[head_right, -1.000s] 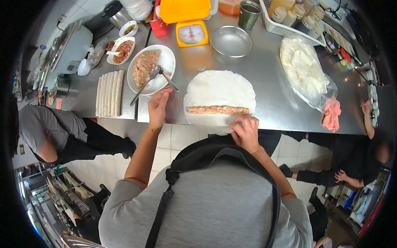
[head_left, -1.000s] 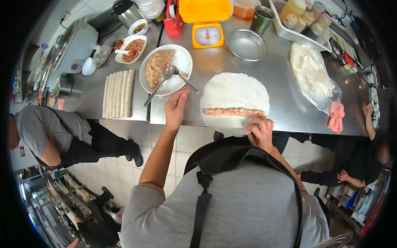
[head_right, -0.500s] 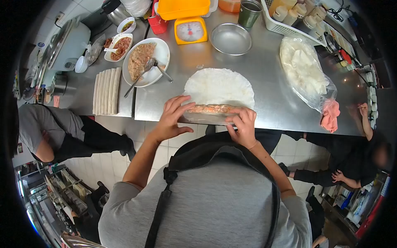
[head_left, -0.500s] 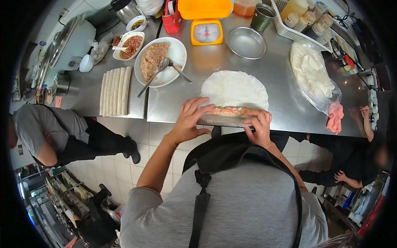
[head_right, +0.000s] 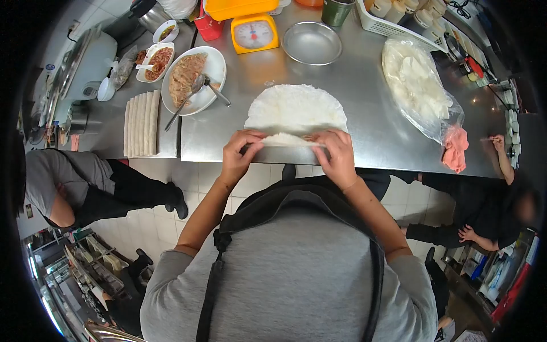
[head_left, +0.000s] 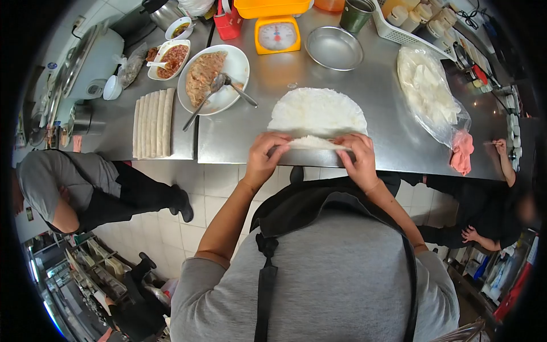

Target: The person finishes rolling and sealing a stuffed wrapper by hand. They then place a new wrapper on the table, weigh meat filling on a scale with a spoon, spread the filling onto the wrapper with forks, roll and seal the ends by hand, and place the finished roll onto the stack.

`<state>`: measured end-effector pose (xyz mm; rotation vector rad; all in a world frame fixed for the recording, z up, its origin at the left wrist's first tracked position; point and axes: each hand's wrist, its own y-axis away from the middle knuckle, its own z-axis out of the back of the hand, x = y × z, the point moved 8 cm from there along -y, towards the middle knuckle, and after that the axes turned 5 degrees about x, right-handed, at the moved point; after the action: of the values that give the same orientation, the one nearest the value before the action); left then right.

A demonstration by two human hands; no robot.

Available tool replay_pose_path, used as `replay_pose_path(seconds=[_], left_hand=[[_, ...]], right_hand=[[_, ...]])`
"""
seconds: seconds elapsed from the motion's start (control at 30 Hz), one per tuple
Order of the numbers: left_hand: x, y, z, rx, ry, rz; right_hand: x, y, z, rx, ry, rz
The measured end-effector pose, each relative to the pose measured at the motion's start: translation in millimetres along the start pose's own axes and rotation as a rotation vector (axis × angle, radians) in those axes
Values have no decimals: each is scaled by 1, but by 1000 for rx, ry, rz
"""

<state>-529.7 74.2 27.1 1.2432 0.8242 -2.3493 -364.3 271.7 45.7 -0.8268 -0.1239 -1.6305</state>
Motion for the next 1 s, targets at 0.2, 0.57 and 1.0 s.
replay_pose_path(seconds=[0.2,0.57,1.0], left_hand=[[26,-21,5,-103,-66,327],[50,-58,9,-118,-161,252],[-39,-51,-85,228,-460,-194]], right_hand=[[-29,-22,-4,20,-3,-197],[-58,-77,-12,203,199,-237],[-72,-116,-33,317,-17,-146]])
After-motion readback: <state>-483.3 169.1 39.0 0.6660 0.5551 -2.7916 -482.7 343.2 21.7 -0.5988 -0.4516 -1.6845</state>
